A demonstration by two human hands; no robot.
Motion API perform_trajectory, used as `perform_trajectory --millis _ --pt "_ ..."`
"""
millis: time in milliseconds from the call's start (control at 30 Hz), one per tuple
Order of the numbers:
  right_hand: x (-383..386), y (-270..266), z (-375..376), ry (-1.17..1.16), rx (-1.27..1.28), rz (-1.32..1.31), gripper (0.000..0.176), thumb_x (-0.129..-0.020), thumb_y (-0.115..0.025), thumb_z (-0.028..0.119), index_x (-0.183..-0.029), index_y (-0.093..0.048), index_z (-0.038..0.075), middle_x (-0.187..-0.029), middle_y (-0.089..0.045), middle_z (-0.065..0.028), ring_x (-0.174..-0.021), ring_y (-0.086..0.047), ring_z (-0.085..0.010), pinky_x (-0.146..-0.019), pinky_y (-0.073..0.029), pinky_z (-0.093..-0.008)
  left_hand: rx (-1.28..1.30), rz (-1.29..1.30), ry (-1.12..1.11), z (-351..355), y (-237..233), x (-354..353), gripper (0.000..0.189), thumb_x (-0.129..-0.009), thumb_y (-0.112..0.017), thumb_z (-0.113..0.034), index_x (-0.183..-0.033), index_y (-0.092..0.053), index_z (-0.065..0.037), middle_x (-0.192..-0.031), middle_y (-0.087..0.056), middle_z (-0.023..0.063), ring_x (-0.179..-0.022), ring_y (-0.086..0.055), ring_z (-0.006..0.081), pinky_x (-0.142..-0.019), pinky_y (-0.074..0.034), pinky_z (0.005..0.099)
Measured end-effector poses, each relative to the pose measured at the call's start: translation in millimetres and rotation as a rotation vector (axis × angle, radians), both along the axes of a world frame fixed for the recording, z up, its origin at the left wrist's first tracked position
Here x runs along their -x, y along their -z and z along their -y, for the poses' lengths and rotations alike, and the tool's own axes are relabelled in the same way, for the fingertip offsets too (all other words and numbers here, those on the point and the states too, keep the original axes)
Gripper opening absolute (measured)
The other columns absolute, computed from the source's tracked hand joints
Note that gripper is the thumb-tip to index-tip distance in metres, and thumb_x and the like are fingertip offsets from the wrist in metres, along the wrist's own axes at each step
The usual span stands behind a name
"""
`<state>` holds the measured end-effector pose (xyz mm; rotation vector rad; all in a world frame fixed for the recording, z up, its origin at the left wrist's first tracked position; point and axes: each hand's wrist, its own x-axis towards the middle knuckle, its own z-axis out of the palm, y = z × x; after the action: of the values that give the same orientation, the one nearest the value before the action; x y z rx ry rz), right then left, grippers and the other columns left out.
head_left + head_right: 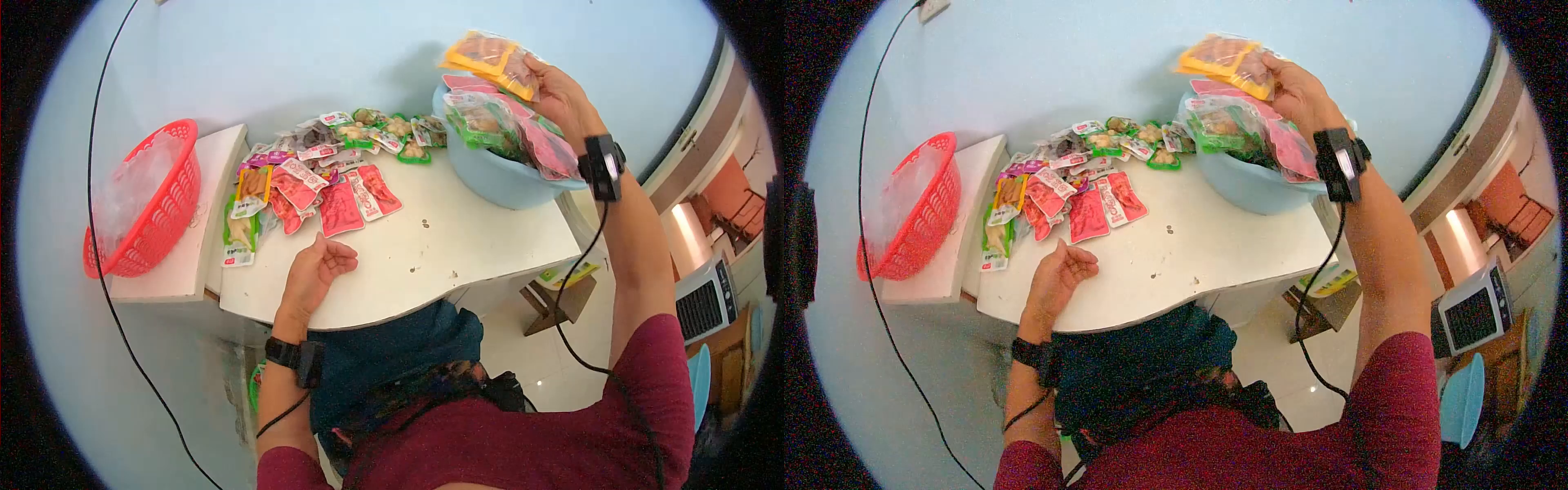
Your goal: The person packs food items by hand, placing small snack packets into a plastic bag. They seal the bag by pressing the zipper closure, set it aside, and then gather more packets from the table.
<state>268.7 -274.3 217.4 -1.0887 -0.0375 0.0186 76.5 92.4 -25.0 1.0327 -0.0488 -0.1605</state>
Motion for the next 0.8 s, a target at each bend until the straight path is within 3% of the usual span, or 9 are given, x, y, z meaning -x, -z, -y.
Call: perform_trajectory --millis 167,233,333,367,400,500,600,700,800 --pt "-73.7 15.9 27.9 0.088 -0.138 -0.029 0.029 -0.1 -0.046 0.017 -0.123 -0.046 -0.001 -0.118 -0.058 -0.018 -0.106 -0.061 -0.0294 -0.099 -0.05 -0.0456 -0.055 -0.01 -0.018 2.1 -3.0 1.2 0.053 -0.103 -0.036 -0.041 -0.095 -0.061 0.005 -0.095 -0.066 0.0174 -0.089 -0.065 0.0259 -0.086 -0.053 0.0388" --pt "-109.5 40.5 48.5 0.071 -0.107 -0.036 0.028 -0.099 -0.048 0.015 -0.12 -0.048 -0.004 -0.114 -0.059 -0.0184 -0.101 -0.062 -0.0294 -0.089 -0.053 -0.0439 -0.05 -0.012 -0.031 3.0 -3.2 2.8 0.053 -0.103 -0.036 -0.04 -0.094 -0.061 0.005 -0.096 -0.066 0.0176 -0.09 -0.065 0.0259 -0.086 -0.053 0.0392" --pt "-158.2 74.7 93.1 -0.043 0.679 0.129 0.027 -0.098 -0.051 0.013 -0.116 -0.05 -0.007 -0.109 -0.059 -0.0189 -0.092 -0.064 -0.0295 -0.074 -0.058 -0.0414 -0.032 -0.009 -0.028 2.0 -2.5 1.9 0.053 -0.103 -0.037 -0.04 -0.095 -0.061 0.007 -0.097 -0.065 0.0182 -0.09 -0.065 0.0257 -0.086 -0.053 0.0391" --pt "-151.2 76.6 98.8 0.023 0.623 -0.04 0.027 -0.097 -0.053 0.012 -0.114 -0.051 -0.009 -0.108 -0.059 -0.0195 -0.089 -0.065 -0.0292 -0.067 -0.058 -0.0399 -0.023 -0.018 -0.03 2.0 -2.3 1.8 0.052 -0.102 -0.038 -0.039 -0.096 -0.061 0.007 -0.097 -0.065 0.0185 -0.089 -0.065 0.0255 -0.086 -0.053 0.0387" --pt "-117.8 65.6 76.1 0.156 0.66 -0.029 0.033 -0.09 -0.062 0.011 -0.109 -0.052 -0.013 -0.093 -0.062 -0.0196 -0.074 -0.065 -0.0256 -0.053 -0.053 -0.0345 -0.014 -0.027 -0.031 2.1 -2.3 1.4 0.052 -0.102 -0.04 -0.039 -0.097 -0.061 0.008 -0.097 -0.065 0.0188 -0.089 -0.065 0.0253 -0.086 -0.053 0.0382" --pt "-117.6 62.8 74.5 0.309 1.137 0.031 0.037 -0.075 -0.073 0.021 -0.09 -0.064 -0.012 -0.079 -0.066 -0.0158 -0.071 -0.065 -0.0221 -0.059 -0.053 -0.0359 -0.037 0.015 -0.029 2.5 -0.8 2.1 0.052 -0.102 -0.04 -0.039 -0.096 -0.061 0.008 -0.097 -0.065 0.0187 -0.09 -0.065 0.0252 -0.086 -0.053 0.0381" --pt "-97.3 61.0 66.3 0.469 1.476 0.27 0.043 -0.073 -0.072 0.029 -0.086 -0.065 -0.011 -0.082 -0.067 -0.0235 -0.077 -0.068 -0.0309 -0.067 -0.054 -0.0401 -0.064 0.008 -0.032 3.4 -2.9 2.6 0.054 -0.102 -0.037 -0.041 -0.095 -0.061 0.006 -0.098 -0.065 0.0185 -0.09 -0.065 0.0257 -0.086 -0.054 0.0387" --pt "-84.0 57.0 54.8 0.265 1.663 0.316 0.048 -0.078 -0.062 0.038 -0.09 -0.067 -0.008 -0.091 -0.067 -0.0271 -0.085 -0.066 -0.0385 -0.076 -0.053 -0.0437 -0.064 0.025 -0.034 3.4 -2.2 3.0 0.054 -0.102 -0.037 -0.041 -0.095 -0.061 0.006 -0.097 -0.065 0.0186 -0.09 -0.065 0.0256 -0.087 -0.054 0.0389" --pt "-101.0 62.4 57.9 0.262 1.989 0.534 0.043 -0.086 -0.052 0.04 -0.091 -0.067 0.0 -0.082 -0.068 -0.019 -0.076 -0.066 -0.0352 -0.07 -0.052 -0.0431 -0.06 0.025 -0.039 2.3 1.9 0.7 0.054 -0.102 -0.037 -0.041 -0.095 -0.061 0.007 -0.097 -0.065 0.0186 -0.09 -0.065 0.0255 -0.086 -0.054 0.039"
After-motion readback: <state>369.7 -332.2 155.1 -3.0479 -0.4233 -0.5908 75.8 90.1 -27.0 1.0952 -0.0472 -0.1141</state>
